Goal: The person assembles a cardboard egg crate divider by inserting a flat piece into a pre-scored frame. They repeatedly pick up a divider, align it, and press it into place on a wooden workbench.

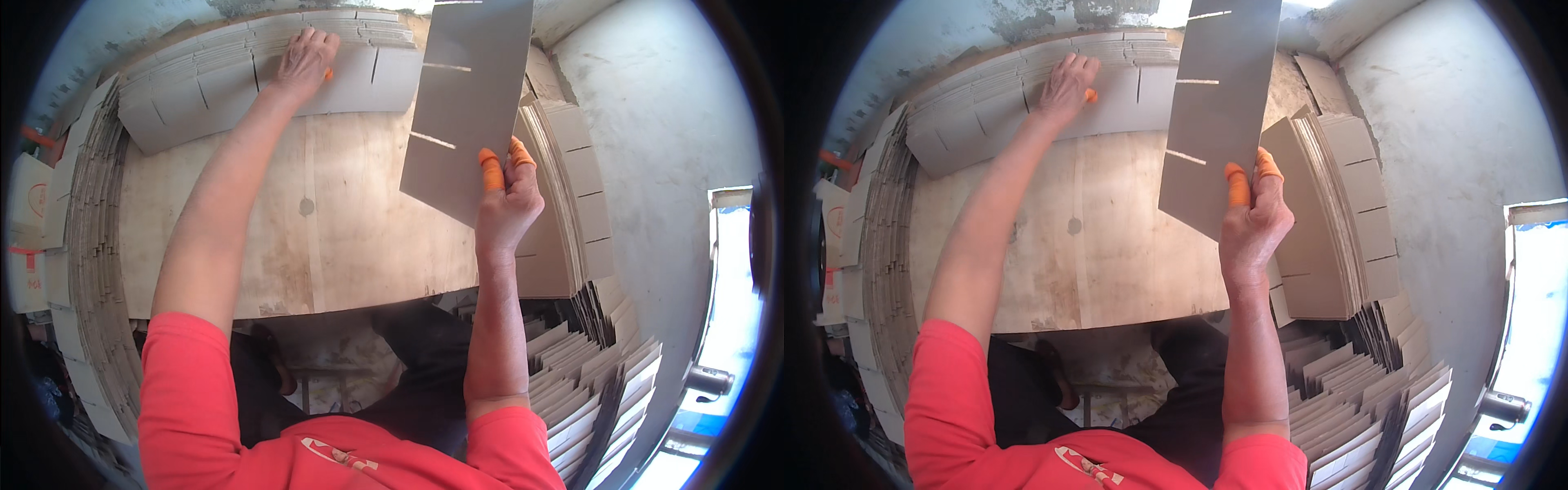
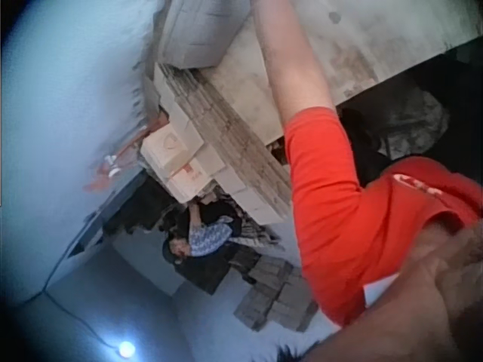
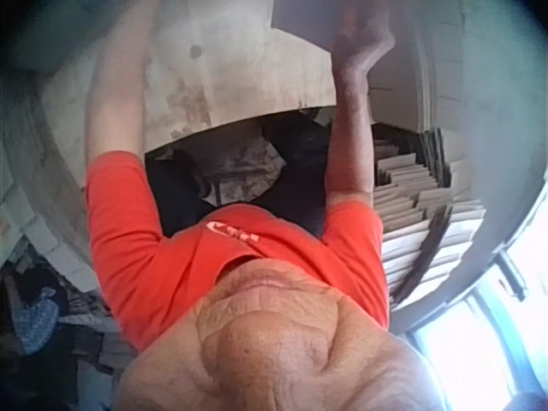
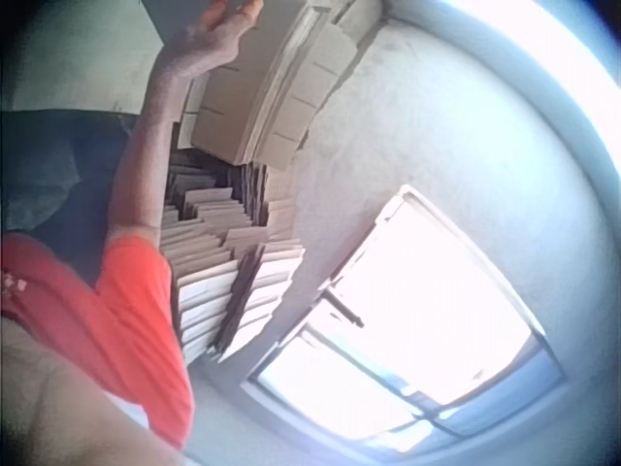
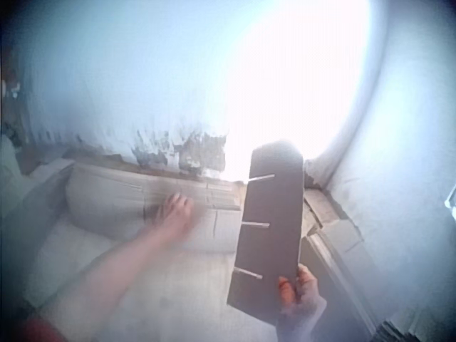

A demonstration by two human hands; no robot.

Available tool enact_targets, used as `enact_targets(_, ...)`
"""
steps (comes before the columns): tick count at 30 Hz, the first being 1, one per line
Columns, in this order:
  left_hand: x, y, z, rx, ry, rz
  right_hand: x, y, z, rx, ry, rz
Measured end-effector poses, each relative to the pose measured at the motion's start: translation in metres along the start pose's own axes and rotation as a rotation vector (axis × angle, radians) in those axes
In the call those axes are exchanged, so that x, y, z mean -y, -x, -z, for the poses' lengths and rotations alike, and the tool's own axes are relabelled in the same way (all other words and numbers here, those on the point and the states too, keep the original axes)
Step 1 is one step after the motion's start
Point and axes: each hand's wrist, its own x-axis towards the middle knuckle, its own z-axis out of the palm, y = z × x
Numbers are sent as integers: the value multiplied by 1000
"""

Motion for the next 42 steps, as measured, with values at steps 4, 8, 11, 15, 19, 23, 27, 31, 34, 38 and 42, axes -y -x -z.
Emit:
enact_targets(4,10,4,0,-139,139,-102,-4,-1,-4,-36,-28,53)
enact_targets(8,-5,25,27,-78,323,-50,-2,3,-5,-88,-78,110)
enact_targets(11,-24,45,46,9,323,-103,6,7,-1,-18,-19,33)
enact_targets(15,-43,72,49,-28,418,-233,6,11,-2,-36,19,199)
enact_targets(19,-73,85,70,-42,430,-280,3,14,1,-41,36,242)
enact_targets(23,-79,93,80,-44,406,-277,2,14,8,-70,93,250)
enact_targets(27,-78,98,80,-18,364,-295,3,18,12,-30,60,203)
enact_targets(31,-85,100,85,-44,395,-337,0,25,4,85,71,219)
enact_targets(34,-93,101,93,-37,418,-345,-5,26,-3,140,40,293)
enact_targets(38,-113,109,122,-114,539,-345,-8,33,-10,323,149,296)
enact_targets(42,-120,118,135,54,680,-341,-24,36,-17,449,304,270)
